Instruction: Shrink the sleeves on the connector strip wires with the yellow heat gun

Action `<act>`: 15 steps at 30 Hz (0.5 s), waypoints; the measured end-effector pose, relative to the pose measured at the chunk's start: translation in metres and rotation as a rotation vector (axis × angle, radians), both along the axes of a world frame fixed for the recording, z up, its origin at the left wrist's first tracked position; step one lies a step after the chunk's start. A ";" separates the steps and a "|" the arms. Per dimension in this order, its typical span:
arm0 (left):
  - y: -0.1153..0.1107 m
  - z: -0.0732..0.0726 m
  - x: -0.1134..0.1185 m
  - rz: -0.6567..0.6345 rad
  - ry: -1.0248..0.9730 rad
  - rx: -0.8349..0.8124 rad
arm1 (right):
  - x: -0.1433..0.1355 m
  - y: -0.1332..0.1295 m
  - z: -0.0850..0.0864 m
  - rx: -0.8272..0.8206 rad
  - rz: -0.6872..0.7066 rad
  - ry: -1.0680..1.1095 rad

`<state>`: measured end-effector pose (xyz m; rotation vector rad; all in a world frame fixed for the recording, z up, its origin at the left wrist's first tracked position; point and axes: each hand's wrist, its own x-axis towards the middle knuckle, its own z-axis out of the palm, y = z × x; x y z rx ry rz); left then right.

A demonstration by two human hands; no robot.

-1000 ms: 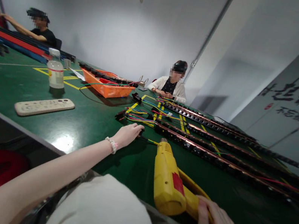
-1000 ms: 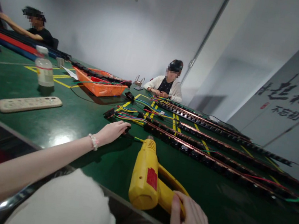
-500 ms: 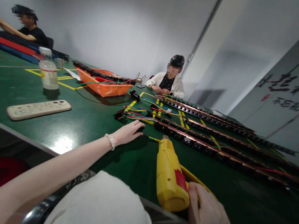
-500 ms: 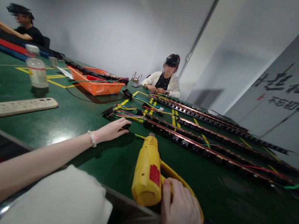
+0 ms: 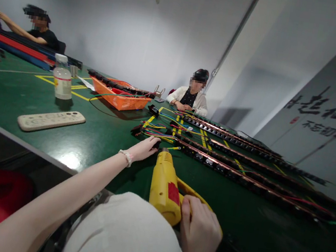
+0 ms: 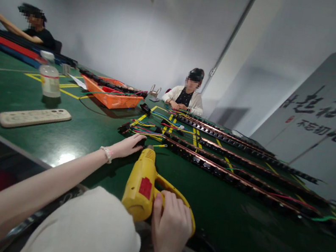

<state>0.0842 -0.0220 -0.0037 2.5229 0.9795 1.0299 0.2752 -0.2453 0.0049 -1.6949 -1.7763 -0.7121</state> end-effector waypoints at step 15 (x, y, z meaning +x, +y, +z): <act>0.005 0.000 -0.010 -0.070 -0.049 0.029 | 0.041 0.003 -0.003 -0.130 0.101 0.193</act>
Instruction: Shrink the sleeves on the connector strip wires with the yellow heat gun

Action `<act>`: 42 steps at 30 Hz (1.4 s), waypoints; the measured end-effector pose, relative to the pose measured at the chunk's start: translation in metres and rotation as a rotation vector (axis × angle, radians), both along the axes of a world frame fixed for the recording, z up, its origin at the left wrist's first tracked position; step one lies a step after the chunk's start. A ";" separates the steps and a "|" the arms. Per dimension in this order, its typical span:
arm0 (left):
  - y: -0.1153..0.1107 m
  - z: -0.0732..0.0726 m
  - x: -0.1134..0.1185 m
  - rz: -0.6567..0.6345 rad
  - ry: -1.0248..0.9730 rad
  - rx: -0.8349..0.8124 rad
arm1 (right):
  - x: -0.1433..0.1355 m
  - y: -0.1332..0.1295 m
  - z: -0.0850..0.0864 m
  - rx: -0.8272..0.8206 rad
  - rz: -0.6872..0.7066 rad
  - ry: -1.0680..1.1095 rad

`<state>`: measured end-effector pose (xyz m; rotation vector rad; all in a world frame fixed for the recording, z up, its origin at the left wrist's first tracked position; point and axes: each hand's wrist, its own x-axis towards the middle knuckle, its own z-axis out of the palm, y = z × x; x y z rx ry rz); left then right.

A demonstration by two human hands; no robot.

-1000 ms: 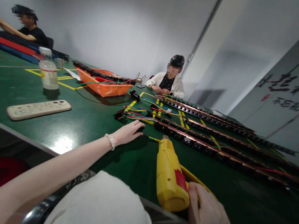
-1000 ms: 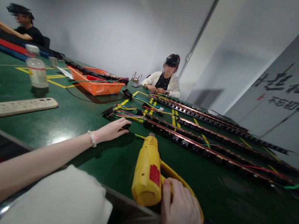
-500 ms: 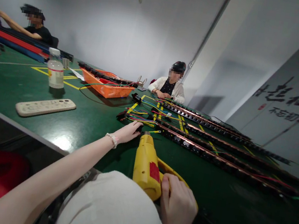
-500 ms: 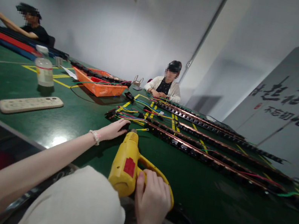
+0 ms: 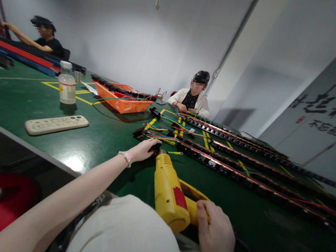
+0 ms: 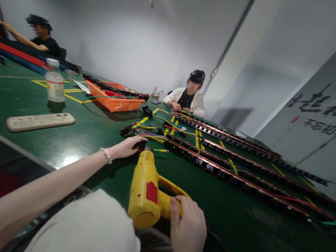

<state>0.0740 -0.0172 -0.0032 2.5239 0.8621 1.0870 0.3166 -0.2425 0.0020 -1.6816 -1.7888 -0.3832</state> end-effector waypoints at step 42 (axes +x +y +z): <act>-0.010 -0.002 0.005 -0.054 -0.034 -0.099 | 0.063 -0.013 -0.008 0.078 -0.268 -0.175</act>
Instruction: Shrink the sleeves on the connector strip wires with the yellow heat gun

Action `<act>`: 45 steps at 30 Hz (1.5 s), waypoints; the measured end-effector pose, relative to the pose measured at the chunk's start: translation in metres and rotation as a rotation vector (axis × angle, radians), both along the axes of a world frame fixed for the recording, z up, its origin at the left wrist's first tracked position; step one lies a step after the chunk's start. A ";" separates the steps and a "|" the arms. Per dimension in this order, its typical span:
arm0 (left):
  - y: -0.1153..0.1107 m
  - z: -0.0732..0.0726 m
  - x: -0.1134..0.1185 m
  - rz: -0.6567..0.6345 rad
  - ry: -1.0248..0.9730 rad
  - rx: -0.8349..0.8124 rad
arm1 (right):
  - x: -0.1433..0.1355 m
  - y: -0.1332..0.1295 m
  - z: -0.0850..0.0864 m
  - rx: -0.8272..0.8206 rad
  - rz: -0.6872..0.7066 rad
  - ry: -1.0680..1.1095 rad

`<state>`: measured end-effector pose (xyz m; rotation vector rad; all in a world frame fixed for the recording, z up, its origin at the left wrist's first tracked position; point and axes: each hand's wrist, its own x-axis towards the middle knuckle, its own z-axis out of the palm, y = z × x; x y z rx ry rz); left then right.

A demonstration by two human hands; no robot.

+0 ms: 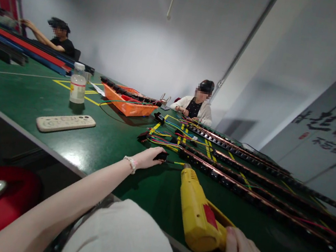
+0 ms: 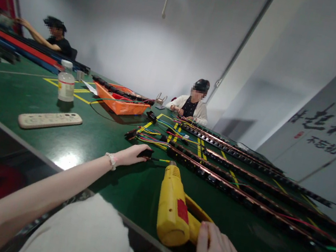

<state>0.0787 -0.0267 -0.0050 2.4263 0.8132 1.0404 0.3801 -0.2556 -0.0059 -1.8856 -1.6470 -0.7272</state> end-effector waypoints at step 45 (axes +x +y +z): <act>0.000 0.002 -0.008 -0.030 -0.060 -0.071 | -0.022 -0.005 0.004 0.108 0.099 0.013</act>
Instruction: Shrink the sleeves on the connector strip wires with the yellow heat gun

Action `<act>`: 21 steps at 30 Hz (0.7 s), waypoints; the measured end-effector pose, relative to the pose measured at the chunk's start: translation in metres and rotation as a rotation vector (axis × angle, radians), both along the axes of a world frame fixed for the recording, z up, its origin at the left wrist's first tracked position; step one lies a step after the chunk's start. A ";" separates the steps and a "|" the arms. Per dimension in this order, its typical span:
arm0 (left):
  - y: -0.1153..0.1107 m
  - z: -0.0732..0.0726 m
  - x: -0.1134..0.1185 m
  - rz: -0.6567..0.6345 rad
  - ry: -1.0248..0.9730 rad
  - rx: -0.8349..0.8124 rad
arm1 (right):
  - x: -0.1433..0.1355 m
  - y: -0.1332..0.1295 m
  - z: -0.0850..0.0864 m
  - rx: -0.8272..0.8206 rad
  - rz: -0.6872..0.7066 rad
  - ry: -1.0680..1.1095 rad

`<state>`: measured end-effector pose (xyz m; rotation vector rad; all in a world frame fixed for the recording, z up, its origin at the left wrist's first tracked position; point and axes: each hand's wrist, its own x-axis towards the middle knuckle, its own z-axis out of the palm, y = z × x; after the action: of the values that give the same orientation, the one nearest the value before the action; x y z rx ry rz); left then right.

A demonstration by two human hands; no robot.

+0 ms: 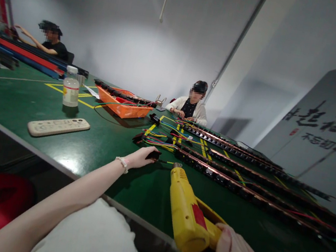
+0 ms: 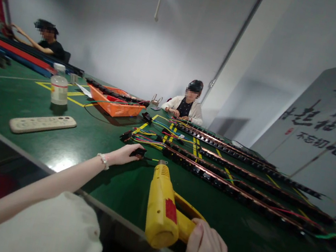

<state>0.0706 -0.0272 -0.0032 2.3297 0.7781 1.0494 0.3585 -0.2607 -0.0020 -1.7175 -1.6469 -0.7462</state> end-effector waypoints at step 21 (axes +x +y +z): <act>0.004 -0.007 0.004 0.099 0.070 -0.001 | -0.091 0.002 -0.010 0.243 0.023 0.052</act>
<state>0.0750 -0.0233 -0.0102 2.3593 0.9291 1.0125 0.2676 -0.2587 -0.0120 -1.5309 -1.4728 -0.8460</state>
